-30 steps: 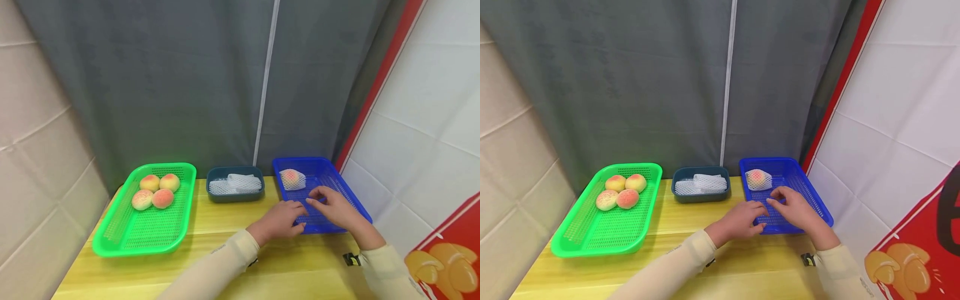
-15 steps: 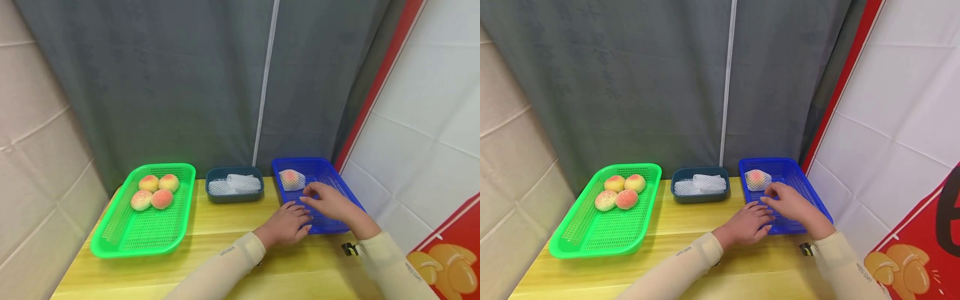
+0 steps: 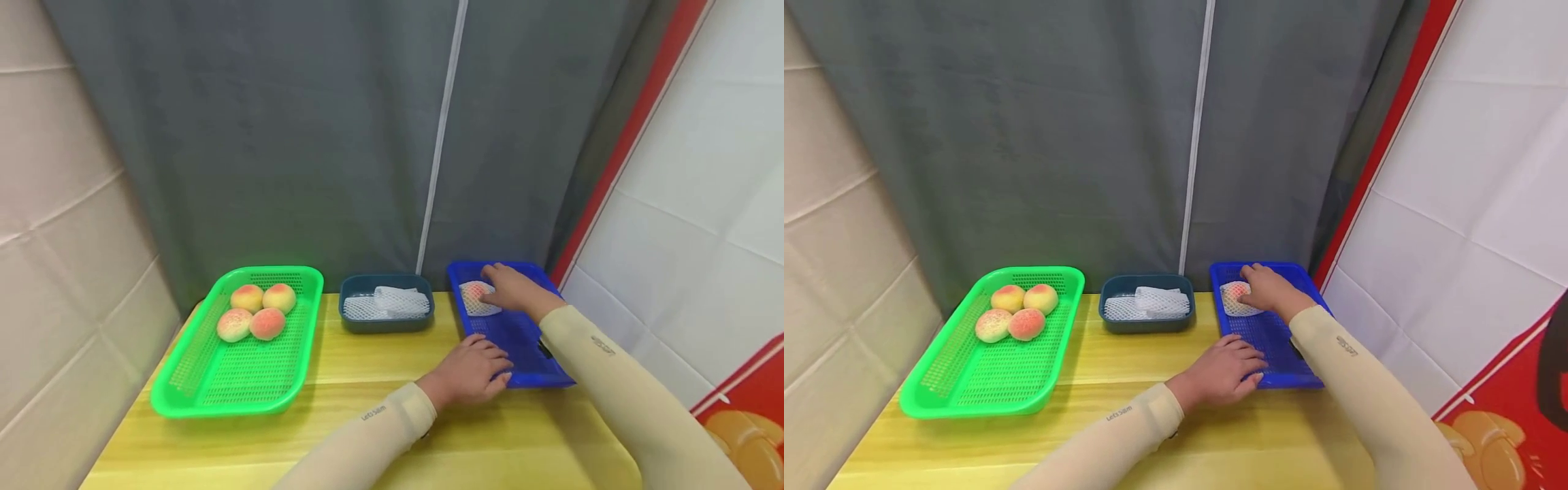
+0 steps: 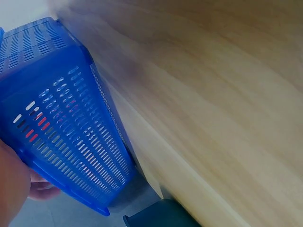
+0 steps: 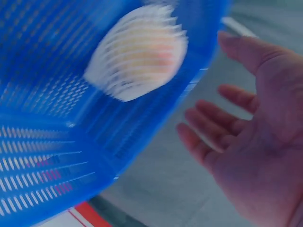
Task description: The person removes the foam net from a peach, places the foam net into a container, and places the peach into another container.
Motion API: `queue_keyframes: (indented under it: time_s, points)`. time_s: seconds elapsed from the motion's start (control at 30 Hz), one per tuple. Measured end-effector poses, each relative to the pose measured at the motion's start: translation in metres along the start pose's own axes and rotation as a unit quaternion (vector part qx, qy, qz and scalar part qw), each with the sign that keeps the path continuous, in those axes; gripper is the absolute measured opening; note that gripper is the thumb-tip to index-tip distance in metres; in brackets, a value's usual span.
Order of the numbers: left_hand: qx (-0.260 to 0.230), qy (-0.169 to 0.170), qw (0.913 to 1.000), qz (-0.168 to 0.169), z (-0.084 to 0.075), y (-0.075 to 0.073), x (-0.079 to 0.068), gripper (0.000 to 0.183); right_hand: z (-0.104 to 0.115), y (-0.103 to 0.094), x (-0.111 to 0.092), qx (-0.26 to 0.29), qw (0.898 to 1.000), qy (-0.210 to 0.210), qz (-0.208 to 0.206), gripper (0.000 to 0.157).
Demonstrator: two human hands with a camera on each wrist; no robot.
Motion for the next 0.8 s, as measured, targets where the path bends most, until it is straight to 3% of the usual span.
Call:
queue_keyframes:
  time_s: [0.23, 0.43, 0.6, 0.8]
  points:
    - [0.016, -0.006, 0.9999, 0.002, -0.002, 0.002, 0.001, 0.050, -0.018, 0.025, 0.050, -0.036, 0.997, 0.012, 0.062, 0.076]
    - [0.026, -0.009, 0.9996, 0.005, -0.007, 0.002, 0.002, 0.049, -0.033, 0.047, 0.065, -0.041, 0.989, 0.060, 0.131, 0.093]
    - [0.022, -0.005, 0.9997, 0.001, -0.009, 0.001, 0.001, 0.048, -0.040, 0.061, 0.072, -0.017, 0.988, 0.064, 0.141, 0.102]
    - [0.025, -0.012, 0.9996, 0.001, -0.003, 0.002, 0.000, 0.049, -0.033, 0.068, 0.081, -0.030, 0.990, 0.052, 0.129, 0.109]
Point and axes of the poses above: each hand's wrist, its own x-axis towards the middle knuckle, its own y-axis out of the palm, z = x × y, the point moved 7 cm from there along x, towards the middle knuckle, and after that the axes turned 13 degrees about z, right-handed, at the moved point
